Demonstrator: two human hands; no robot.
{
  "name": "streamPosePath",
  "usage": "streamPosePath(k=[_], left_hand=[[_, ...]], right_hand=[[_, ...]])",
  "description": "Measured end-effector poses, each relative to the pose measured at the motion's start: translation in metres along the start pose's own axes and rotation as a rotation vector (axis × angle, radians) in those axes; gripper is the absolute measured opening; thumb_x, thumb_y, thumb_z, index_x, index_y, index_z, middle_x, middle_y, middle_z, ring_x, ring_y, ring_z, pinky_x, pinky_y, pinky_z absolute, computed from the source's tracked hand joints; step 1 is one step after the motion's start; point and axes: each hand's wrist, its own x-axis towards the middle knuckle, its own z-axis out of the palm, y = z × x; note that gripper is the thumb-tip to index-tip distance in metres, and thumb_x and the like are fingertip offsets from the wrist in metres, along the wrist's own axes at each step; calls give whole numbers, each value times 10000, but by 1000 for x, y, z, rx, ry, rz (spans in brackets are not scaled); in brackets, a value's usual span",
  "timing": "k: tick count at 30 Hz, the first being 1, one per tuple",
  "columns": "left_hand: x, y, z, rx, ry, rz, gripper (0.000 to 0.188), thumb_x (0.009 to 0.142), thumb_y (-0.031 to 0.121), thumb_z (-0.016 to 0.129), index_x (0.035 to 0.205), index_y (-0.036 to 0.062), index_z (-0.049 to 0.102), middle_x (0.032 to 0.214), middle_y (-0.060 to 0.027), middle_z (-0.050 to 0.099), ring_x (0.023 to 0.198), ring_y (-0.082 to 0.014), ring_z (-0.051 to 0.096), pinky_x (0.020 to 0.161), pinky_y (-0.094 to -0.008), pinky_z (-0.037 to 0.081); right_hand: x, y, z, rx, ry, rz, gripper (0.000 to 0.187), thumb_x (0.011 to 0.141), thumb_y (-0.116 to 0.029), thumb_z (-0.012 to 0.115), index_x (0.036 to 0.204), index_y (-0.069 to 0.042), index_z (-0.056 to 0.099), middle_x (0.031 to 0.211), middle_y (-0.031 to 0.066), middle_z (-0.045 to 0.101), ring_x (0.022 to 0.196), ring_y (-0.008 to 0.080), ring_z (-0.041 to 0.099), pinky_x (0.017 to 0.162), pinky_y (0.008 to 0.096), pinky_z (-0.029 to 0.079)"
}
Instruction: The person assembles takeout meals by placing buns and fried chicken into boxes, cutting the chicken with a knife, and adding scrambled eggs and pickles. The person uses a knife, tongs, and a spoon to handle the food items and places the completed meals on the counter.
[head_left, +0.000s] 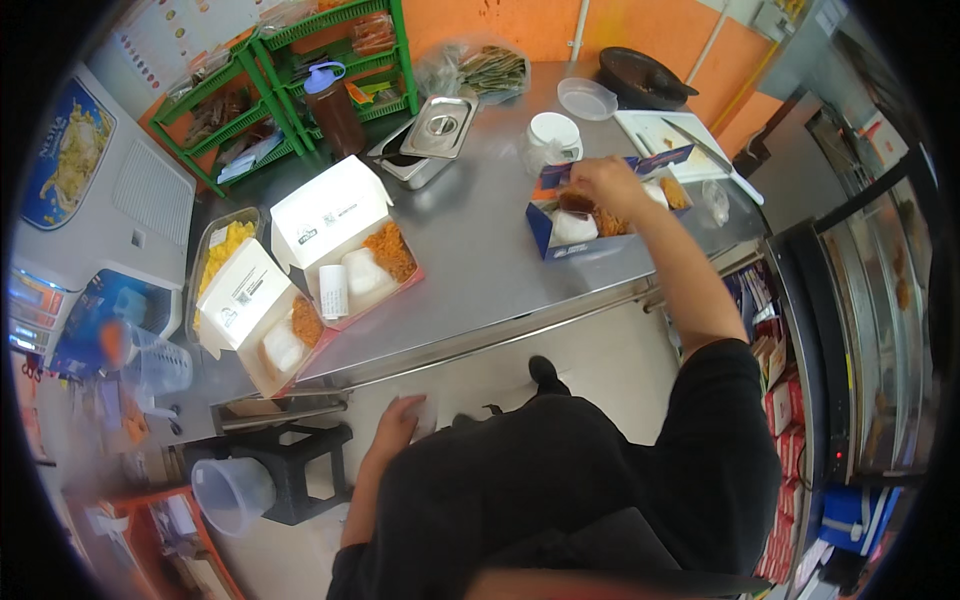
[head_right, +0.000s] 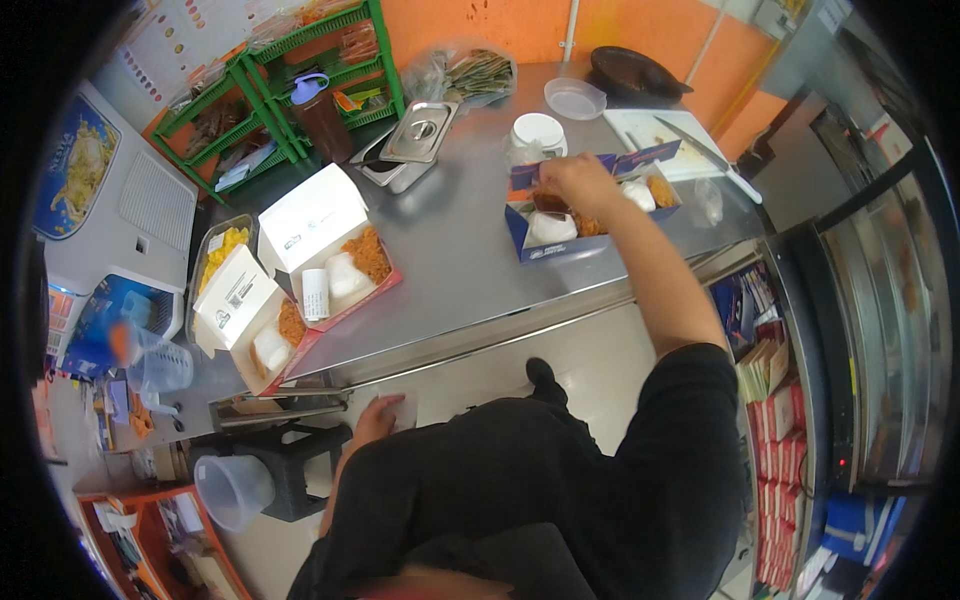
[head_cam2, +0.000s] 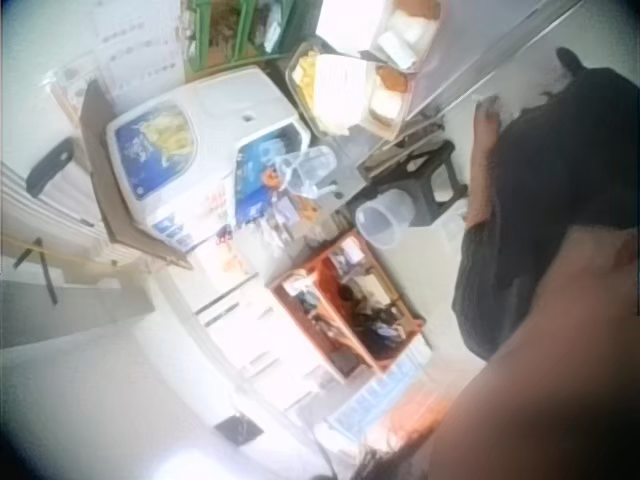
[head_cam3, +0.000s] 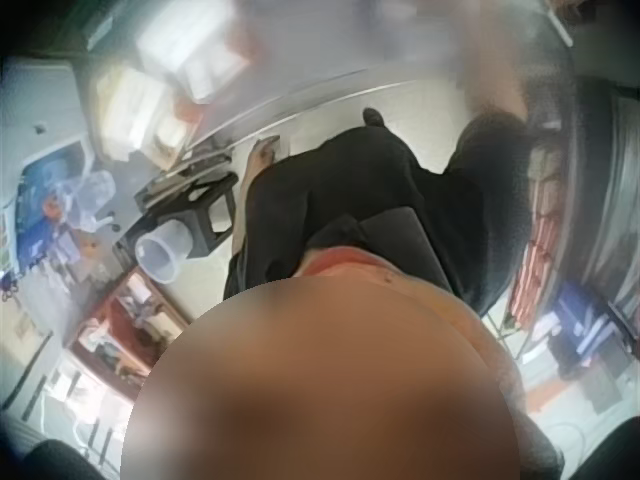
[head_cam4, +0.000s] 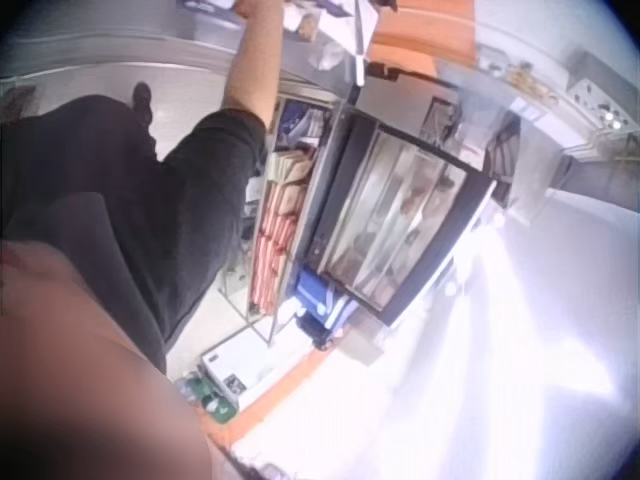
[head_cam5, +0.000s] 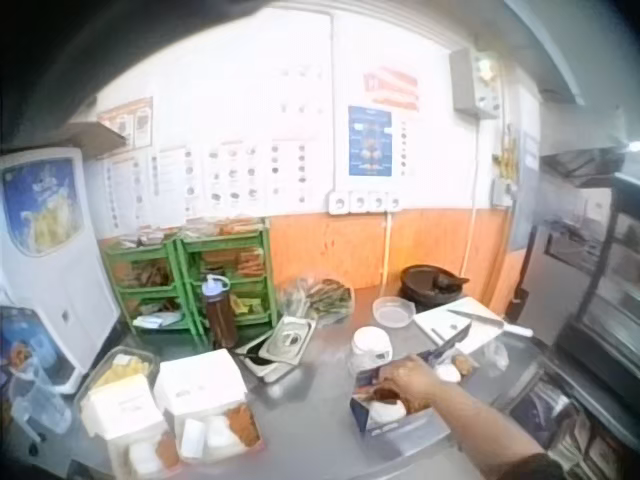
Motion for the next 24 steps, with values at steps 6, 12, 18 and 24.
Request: streamPosePath(k=[6, 12, 18, 24], left_hand=[[67, 203, 31, 173, 257, 294, 264, 820, 149, 555, 1059, 82, 644, 986, -172, 602, 843, -313, 596, 718, -367, 468], [156, 297, 90, 555, 513, 286, 390, 818, 413, 615, 1024, 85, 664, 1048, -149, 605, 921, -312, 610, 779, -404, 452], [219, 318, 120, 633, 571, 54, 478, 779, 488, 622, 1057, 101, 650, 1101, -136, 594, 929, -299, 624, 790, -419, 461], [230, 299, 119, 573, 646, -73, 364, 790, 377, 625, 1060, 133, 640, 1090, -88, 591, 901, -266, 632, 764, -400, 481]], right_hand=[[-34, 50, 12, 207, 306, -88, 70, 783, -76, 621, 831, -62, 572, 867, 92, 579, 845, 297, 565, 730, 381, 439], [-86, 116, -50, 484, 206, 157, 114, 816, -47, 610, 907, -17, 548, 837, 152, 617, 799, 342, 603, 671, 381, 467], [-91, 181, -33, 67, 214, 56, 57, 803, -82, 567, 848, -76, 533, 857, 122, 633, 831, 292, 612, 723, 379, 458], [-95, 188, 45, -272, 423, -39, 173, 785, -108, 536, 953, -106, 577, 1027, 80, 568, 965, 242, 538, 842, 421, 399]])
